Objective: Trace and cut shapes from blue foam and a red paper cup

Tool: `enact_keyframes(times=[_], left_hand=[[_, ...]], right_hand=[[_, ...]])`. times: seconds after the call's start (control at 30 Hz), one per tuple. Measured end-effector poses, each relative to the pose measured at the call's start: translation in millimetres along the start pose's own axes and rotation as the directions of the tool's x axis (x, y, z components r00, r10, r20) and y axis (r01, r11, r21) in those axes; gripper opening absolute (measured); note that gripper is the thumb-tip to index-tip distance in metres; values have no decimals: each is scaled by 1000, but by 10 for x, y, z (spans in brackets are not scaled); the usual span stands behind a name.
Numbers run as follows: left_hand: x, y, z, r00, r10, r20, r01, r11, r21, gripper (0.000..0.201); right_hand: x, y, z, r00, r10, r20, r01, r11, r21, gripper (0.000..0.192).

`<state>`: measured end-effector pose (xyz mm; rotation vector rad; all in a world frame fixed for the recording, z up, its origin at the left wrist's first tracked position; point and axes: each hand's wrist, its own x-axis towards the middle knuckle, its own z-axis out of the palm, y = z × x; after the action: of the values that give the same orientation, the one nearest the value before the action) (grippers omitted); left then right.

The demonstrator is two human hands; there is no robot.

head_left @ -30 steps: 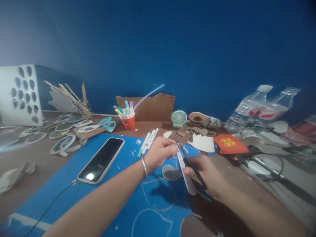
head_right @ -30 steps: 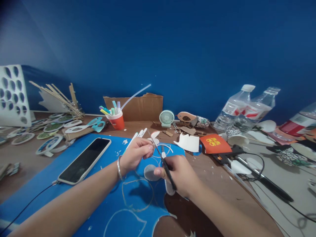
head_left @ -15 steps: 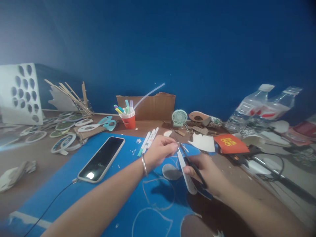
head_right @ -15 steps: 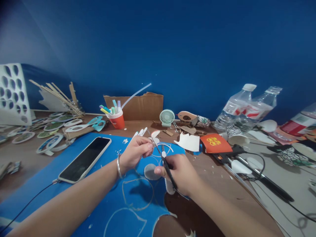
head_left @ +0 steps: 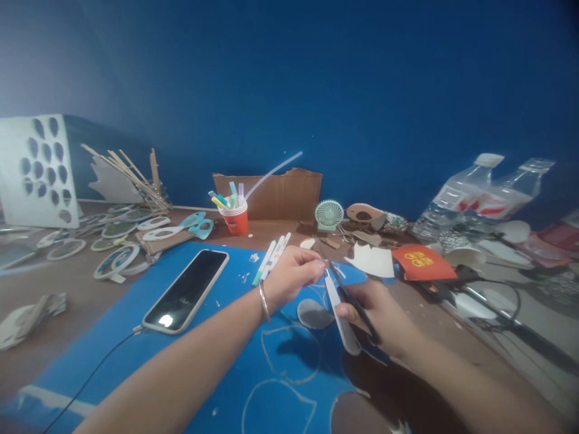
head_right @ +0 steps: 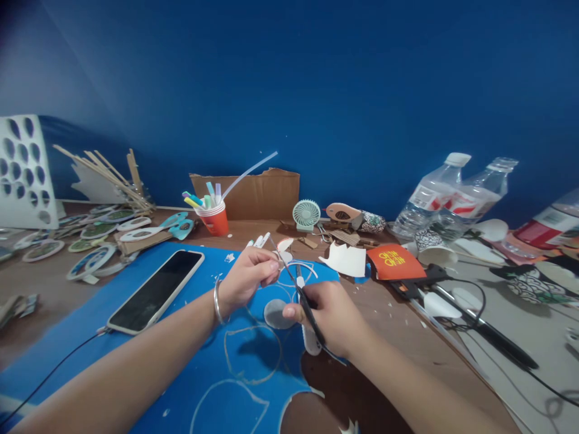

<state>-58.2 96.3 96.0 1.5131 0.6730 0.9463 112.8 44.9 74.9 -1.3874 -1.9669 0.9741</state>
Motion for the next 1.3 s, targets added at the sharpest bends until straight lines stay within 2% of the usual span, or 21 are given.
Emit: enact_keyframes(times=[0.37,0.7,1.3], left_hand=[[7,21,-4,1000,-5,-29,5,1000,-15,26],[19,-45,-32,1000,8,-27,-9,999,-39,27],[28,-38,-40,998,31,-49,-32,999,-37,26]], right_hand=[[9,14,3,999,18,29,-18,1000,7,56],[8,9,-4,1000,-12,9,12,1000,-7,57],[1,-31,-16,997,66,40,-66,998,0,57]])
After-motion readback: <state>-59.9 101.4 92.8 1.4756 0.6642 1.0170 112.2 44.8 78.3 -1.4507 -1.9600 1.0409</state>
